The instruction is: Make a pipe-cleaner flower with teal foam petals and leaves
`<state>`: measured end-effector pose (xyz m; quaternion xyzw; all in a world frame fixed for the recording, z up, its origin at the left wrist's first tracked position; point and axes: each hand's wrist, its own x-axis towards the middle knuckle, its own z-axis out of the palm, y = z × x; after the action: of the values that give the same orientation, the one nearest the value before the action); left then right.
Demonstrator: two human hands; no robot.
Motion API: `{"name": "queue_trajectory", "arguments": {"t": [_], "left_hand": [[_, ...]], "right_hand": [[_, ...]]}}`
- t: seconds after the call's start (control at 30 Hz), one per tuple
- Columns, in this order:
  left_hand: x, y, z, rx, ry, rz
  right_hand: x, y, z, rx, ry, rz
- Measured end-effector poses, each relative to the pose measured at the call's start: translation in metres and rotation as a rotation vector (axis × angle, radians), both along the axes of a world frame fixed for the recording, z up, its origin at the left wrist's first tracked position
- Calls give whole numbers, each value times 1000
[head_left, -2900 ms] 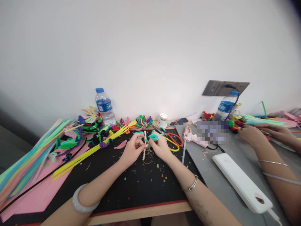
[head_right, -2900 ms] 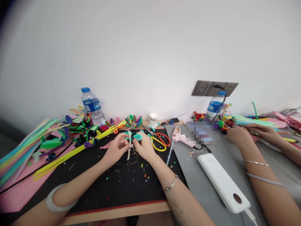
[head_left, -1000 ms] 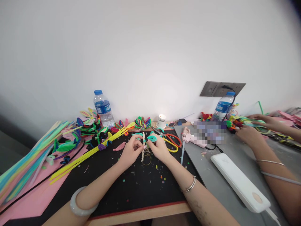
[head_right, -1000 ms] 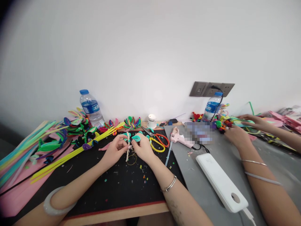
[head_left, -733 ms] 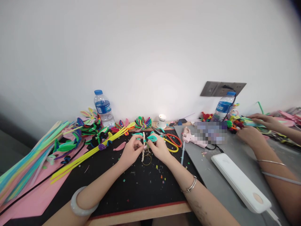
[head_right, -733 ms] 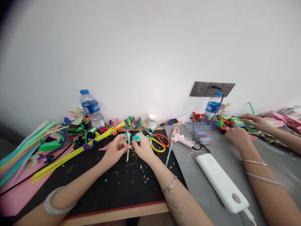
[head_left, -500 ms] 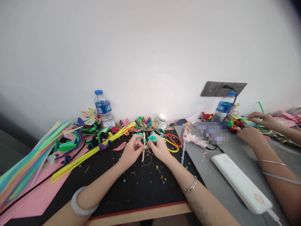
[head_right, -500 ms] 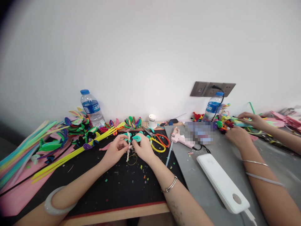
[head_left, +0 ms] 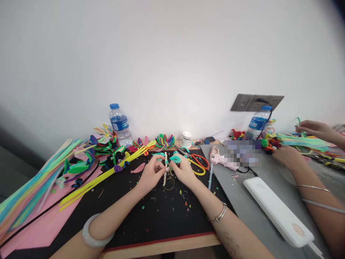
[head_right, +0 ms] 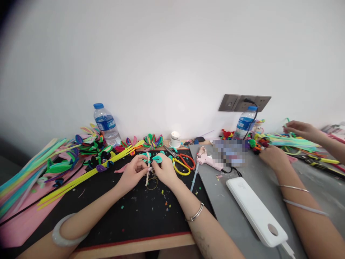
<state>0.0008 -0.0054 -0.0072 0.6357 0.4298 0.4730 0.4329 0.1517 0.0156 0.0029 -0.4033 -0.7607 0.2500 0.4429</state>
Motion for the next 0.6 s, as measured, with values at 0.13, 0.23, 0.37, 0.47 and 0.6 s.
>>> {"name": "queue_trajectory", "arguments": {"t": [0.13, 0.23, 0.37, 0.47, 0.6], "left_hand": [[0, -1, 1, 0, -3, 7], [0, -1, 0, 2, -3, 8], [0, 0, -1, 4, -5, 13], [0, 0, -1, -4, -8, 6], [0, 0, 0, 1, -6, 9]], "right_hand": [[0, -1, 0, 3, -2, -1], [0, -1, 1, 4, -4, -3], [0, 0, 0, 6, -1, -6], [-1, 0, 0, 9, -1, -7], [-1, 0, -1, 9, -5, -3]]}}
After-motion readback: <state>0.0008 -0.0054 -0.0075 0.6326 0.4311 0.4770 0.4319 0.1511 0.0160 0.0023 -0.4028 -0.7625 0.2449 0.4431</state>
